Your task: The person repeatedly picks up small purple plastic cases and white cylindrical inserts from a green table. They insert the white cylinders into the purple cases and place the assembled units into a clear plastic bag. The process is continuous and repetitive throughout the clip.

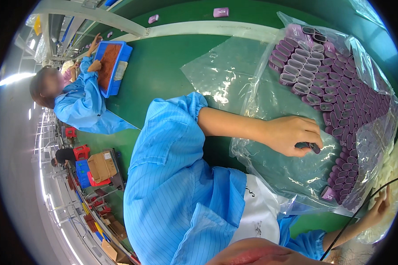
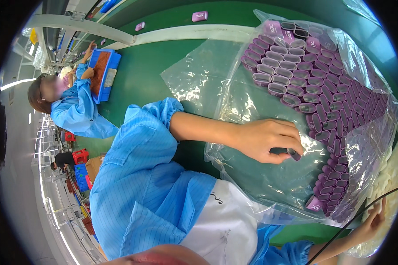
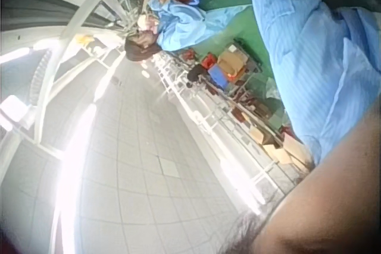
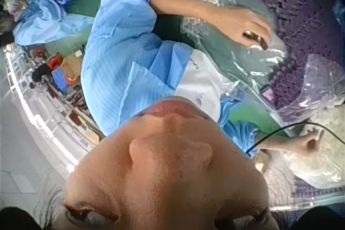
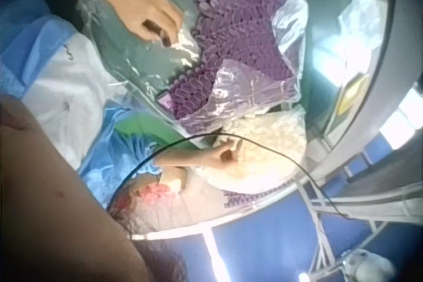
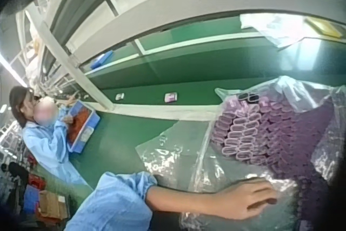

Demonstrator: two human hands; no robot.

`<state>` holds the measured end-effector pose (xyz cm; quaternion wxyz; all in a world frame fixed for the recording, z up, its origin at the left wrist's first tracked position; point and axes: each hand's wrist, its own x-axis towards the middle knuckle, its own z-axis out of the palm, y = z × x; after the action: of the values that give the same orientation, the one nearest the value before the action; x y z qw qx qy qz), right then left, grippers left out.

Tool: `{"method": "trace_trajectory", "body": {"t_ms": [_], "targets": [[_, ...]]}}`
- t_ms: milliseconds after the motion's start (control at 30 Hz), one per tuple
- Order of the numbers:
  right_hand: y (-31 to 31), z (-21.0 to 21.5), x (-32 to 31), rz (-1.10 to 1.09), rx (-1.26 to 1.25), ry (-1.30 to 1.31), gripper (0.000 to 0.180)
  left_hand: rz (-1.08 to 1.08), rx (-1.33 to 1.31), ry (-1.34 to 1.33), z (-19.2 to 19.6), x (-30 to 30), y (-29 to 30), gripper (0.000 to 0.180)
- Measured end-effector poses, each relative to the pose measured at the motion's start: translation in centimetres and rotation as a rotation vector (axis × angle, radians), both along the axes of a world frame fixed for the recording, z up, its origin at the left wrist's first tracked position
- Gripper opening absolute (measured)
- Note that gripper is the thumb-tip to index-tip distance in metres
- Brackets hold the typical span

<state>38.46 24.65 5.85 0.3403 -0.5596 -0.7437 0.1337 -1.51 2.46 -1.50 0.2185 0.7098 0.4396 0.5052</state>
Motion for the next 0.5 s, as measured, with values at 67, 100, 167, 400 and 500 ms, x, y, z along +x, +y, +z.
{"method": "trace_trajectory", "body": {"t_ms": [67,100,167,400,500], "targets": [[-3.8,0.1,-2.5,0.092,0.020,0.169,0.026,-0.043,-0.015,0.005,0.2,-0.3,-0.1,0.031],[-5.9,-0.1,-4.0,0.134,0.029,0.256,0.023,-0.050,0.001,0.003,0.1,-0.3,0.0,0.031],[-10.6,-0.1,-7.4,0.205,-0.011,0.234,0.014,-0.069,0.011,0.009,0.6,-0.4,-0.2,0.033],[-17.3,1.8,-16.8,0.493,-0.186,0.005,0.031,-0.037,-0.066,-0.066,0.8,-1.0,-0.5,0.028],[-19.7,0.0,-19.0,0.500,-0.043,-0.134,0.038,-0.042,-0.078,-0.046,1.5,-1.2,-0.3,0.031]]}}
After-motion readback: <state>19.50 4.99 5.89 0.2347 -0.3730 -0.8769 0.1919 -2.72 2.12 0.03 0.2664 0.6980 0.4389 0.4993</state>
